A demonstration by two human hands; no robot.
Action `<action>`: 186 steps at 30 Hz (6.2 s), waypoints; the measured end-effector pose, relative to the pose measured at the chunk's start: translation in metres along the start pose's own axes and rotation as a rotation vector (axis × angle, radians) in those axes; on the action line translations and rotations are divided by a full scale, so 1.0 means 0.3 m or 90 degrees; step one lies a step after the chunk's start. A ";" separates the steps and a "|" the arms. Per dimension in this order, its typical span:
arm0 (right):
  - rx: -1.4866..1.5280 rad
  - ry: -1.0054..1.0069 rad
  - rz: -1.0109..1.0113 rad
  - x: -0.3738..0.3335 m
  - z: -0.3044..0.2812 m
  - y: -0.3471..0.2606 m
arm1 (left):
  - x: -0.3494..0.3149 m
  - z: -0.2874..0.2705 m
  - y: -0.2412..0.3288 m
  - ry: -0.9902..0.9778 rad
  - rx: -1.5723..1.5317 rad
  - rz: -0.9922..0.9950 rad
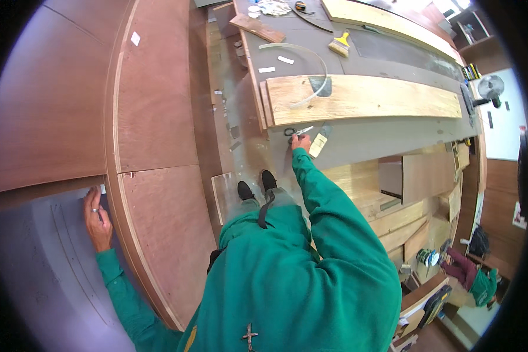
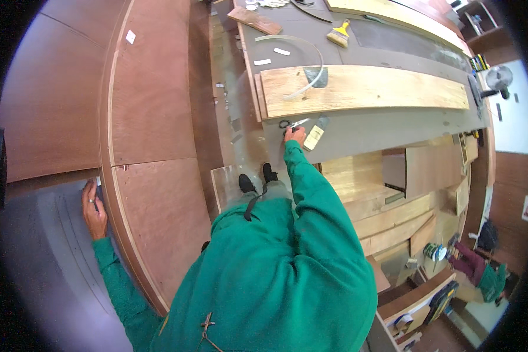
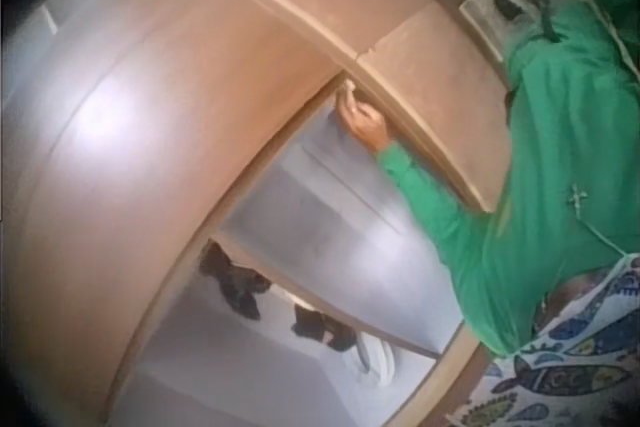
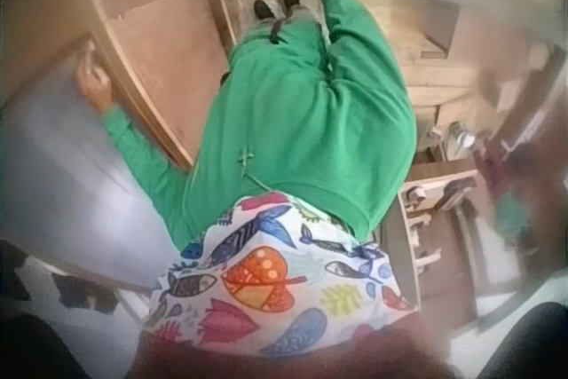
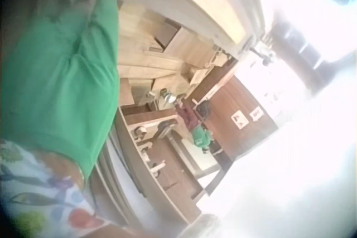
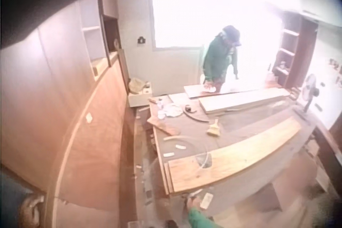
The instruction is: The person applies a long strip of edging material to the interior seams of a wooden cabinet box, pressing it into place by hand and trimming it with scissors and a small scraper tool.
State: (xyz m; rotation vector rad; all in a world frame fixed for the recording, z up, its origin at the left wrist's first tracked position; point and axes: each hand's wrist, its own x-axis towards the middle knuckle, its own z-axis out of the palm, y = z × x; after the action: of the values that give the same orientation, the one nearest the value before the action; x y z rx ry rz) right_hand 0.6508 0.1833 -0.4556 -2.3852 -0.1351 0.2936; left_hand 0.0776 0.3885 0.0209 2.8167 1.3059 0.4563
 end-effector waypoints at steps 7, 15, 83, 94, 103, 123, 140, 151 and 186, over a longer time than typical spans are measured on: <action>0.040 -0.058 0.141 -0.003 0.042 -0.143 | -0.098 0.000 0.012 0.037 0.040 -0.133; -0.060 -0.144 0.164 0.232 0.166 0.117 | -0.030 -0.053 0.026 0.037 0.075 -0.148; 0.474 -1.118 -0.332 -1.344 -0.587 -1.430 | -0.331 -0.273 0.122 -0.083 -0.817 -0.567; 0.452 -0.987 -0.313 -1.153 -0.546 -1.322 | -0.279 -0.133 0.052 -0.123 -0.926 -0.568; 0.425 -0.976 -0.336 -1.168 -0.518 -1.296 | -0.291 -0.069 0.008 -0.118 -0.941 -0.556; 0.367 -0.957 -0.358 -1.221 -0.491 -1.304 | -0.266 -0.062 0.014 -0.105 -0.988 -0.551; 0.352 -0.939 -0.387 -1.237 -0.482 -1.307 | -0.236 -0.035 0.022 -0.079 -1.002 -0.537; 0.307 -0.942 -0.412 -1.269 -0.489 -1.311 | -0.228 -0.046 0.009 -0.103 -0.935 -0.499; 0.108 -0.406 -1.045 -1.650 -0.520 -1.419 | -0.235 -0.005 -0.143 -0.076 -0.928 -0.353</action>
State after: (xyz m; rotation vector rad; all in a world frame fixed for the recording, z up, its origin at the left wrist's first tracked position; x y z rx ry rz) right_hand 0.2034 0.3067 0.0293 -1.2611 -2.0301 0.1968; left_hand 0.0022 0.3636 -0.0012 1.2261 0.9639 0.7448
